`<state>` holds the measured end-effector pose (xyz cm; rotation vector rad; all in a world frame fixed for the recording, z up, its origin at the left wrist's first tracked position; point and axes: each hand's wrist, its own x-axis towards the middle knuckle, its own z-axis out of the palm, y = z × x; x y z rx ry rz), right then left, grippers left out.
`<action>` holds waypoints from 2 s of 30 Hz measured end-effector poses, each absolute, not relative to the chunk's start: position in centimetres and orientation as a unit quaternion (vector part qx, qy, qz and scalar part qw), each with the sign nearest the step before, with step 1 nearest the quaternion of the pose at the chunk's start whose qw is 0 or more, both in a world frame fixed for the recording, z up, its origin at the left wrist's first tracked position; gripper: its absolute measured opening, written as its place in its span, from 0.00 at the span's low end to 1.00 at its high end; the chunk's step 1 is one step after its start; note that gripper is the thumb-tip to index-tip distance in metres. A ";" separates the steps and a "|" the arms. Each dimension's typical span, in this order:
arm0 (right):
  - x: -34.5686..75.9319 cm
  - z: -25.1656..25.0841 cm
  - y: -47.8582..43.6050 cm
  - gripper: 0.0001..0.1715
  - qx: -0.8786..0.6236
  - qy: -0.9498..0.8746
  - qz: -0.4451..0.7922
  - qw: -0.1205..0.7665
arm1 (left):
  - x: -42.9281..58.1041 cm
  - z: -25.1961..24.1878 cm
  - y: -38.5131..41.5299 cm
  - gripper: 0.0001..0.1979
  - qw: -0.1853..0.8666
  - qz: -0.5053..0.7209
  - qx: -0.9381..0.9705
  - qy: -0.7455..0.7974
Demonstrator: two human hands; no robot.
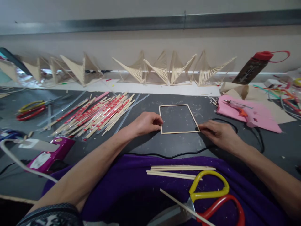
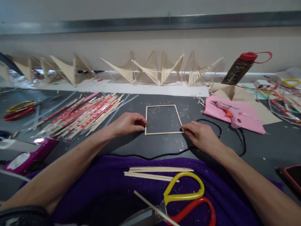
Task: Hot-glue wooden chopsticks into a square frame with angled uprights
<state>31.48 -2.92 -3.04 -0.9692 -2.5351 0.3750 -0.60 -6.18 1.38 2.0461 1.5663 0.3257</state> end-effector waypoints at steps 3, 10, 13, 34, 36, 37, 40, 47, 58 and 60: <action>31.5 -2.9 -3.0 0.10 -0.343 -0.909 0.139 0.190 | -0.8 1.7 -6.3 0.10 0.278 0.078 0.807 0.515; 31.5 -3.0 -2.9 0.10 -0.341 -0.910 0.148 0.184 | -0.4 1.4 -6.3 0.07 0.257 0.064 0.844 0.467; 31.4 -3.1 -2.9 0.10 -0.340 -0.909 0.143 0.192 | -0.3 1.3 -6.4 0.05 0.258 0.068 0.840 0.471; 31.2 -3.3 -2.3 0.09 -0.341 -0.901 0.157 0.217 | 0.7 1.5 -6.6 0.05 0.281 0.072 0.759 0.583; 31.2 -3.2 -2.3 0.09 -0.341 -0.900 0.161 0.218 | 0.7 1.5 -6.6 0.05 0.280 0.070 0.755 0.588; 31.2 -3.2 -2.4 0.09 -0.339 -0.901 0.162 0.219 | 0.7 1.5 -6.6 0.05 0.280 0.068 0.754 0.590; 31.2 -3.2 -2.4 0.09 -0.334 -0.901 0.161 0.225 | 0.7 1.4 -6.6 0.06 0.275 0.067 0.759 0.587; 31.3 -3.3 -2.3 0.10 -0.330 -0.905 0.152 0.222 | 0.9 1.6 -6.7 0.07 0.279 0.065 0.759 0.584; 31.2 -3.4 -2.2 0.10 -0.331 -0.902 0.158 0.226 | 1.0 1.6 -6.8 0.06 0.272 0.071 0.767 0.577; 31.2 -3.4 -2.2 0.11 -0.333 -0.903 0.158 0.222 | 1.0 1.6 -6.7 0.06 0.275 0.069 0.766 0.576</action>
